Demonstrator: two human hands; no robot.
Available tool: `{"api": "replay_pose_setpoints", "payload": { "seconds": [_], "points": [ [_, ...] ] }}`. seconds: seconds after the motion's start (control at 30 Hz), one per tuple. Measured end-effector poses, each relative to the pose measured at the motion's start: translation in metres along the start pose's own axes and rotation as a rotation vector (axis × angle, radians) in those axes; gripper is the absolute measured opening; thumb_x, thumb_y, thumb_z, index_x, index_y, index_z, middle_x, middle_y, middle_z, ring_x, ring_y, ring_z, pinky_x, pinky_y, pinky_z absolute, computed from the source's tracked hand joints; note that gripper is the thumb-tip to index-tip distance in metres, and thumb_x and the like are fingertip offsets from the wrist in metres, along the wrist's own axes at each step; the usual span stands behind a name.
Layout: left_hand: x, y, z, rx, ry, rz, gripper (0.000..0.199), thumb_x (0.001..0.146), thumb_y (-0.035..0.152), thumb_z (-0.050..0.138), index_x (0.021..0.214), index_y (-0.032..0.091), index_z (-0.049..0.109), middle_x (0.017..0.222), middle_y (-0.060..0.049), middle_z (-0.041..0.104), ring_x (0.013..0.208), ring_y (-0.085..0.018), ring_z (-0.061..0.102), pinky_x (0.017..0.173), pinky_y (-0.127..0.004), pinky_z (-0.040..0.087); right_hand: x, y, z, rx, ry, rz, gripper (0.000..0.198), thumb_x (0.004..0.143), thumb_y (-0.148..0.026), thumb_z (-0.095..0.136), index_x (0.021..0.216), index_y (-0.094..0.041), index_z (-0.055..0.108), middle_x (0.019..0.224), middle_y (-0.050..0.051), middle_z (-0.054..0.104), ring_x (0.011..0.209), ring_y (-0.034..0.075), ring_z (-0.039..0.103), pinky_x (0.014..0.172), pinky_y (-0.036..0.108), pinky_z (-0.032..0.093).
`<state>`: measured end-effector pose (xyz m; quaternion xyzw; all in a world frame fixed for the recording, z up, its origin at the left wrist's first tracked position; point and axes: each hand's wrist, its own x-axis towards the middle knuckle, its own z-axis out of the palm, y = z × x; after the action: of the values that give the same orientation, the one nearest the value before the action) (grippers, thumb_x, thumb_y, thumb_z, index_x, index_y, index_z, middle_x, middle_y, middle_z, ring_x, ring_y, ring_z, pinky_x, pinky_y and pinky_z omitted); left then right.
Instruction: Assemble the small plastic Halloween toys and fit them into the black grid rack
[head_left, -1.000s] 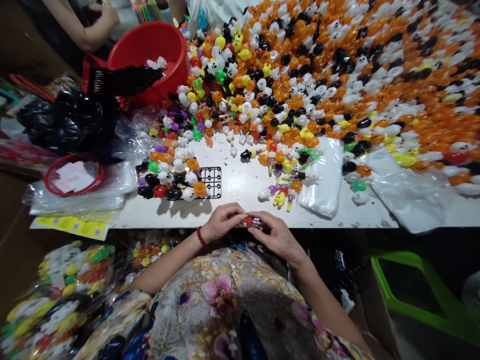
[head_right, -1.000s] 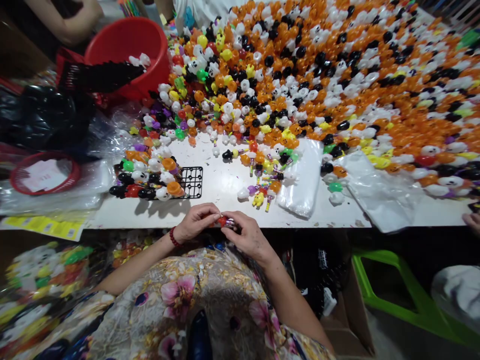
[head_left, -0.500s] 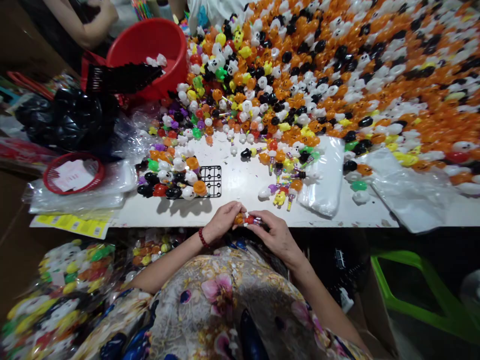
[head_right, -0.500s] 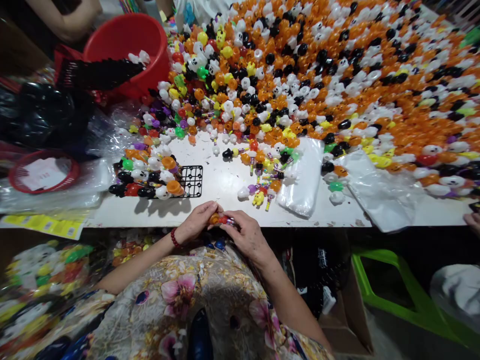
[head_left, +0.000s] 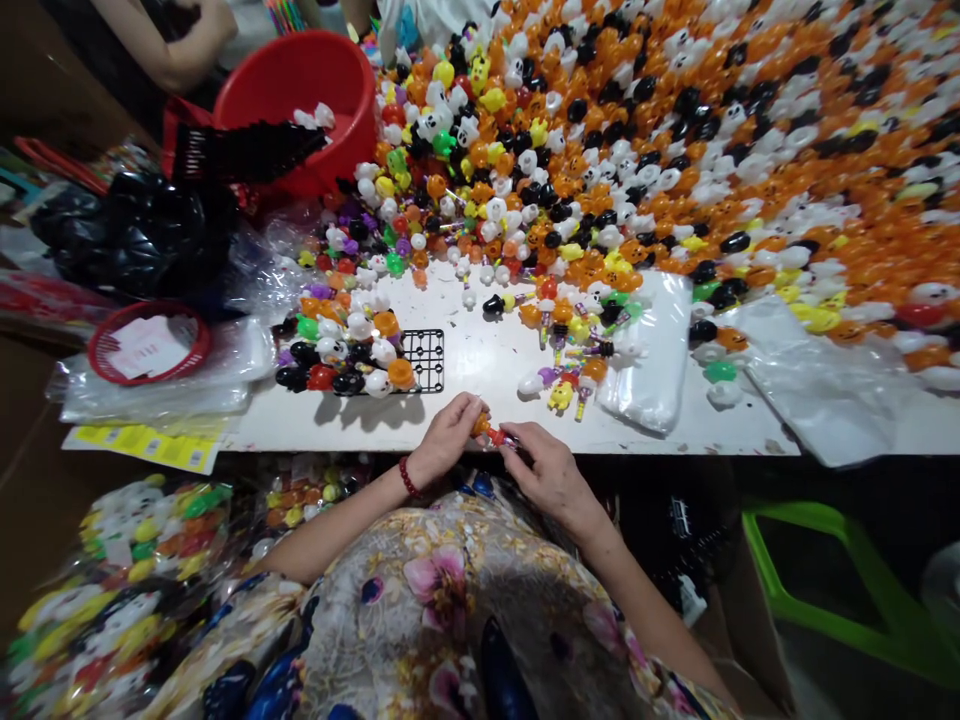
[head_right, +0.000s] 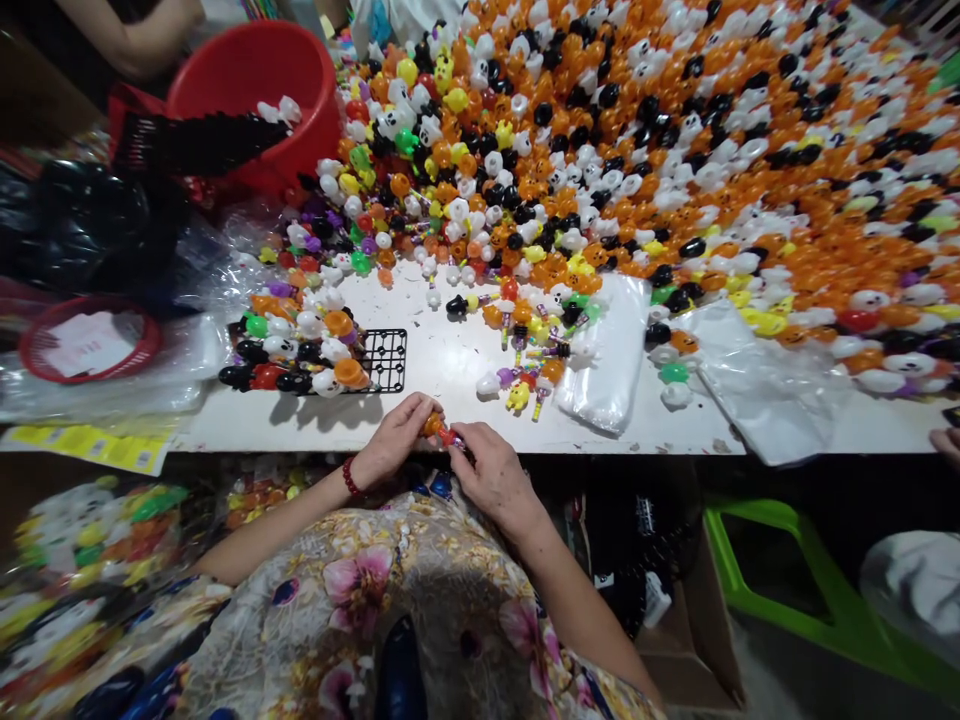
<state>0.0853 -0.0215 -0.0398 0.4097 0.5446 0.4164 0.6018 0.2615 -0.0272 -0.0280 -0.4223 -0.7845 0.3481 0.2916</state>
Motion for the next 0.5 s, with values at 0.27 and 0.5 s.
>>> {"api": "replay_pose_setpoints", "payload": {
  "seconds": [0.27, 0.5],
  "points": [
    [-0.001, 0.006, 0.001, 0.288, 0.027, 0.127, 0.046, 0.089, 0.064, 0.045, 0.077, 0.020, 0.055, 0.066, 0.002, 0.054, 0.062, -0.012, 0.051, 0.060, -0.024, 0.044, -0.002, 0.005, 0.004, 0.040, 0.036, 0.048, 0.028, 0.095, -0.024, 0.049, 0.118, -0.019, 0.063, 0.107, 0.011, 0.071, 0.098, 0.021, 0.067, 0.091, 0.035, 0.055],
    [-0.003, -0.001, 0.005, 0.172, 0.017, 0.019, 0.055, 0.085, 0.073, 0.040, 0.081, 0.020, 0.053, 0.064, 0.003, 0.055, 0.051, -0.012, 0.053, 0.052, -0.026, 0.046, -0.003, 0.004, 0.013, 0.116, 0.056, 0.070, 0.028, 0.096, -0.026, 0.047, 0.118, -0.022, 0.063, 0.107, 0.008, 0.072, 0.099, 0.020, 0.068, 0.090, 0.033, 0.055]
  ]
}}
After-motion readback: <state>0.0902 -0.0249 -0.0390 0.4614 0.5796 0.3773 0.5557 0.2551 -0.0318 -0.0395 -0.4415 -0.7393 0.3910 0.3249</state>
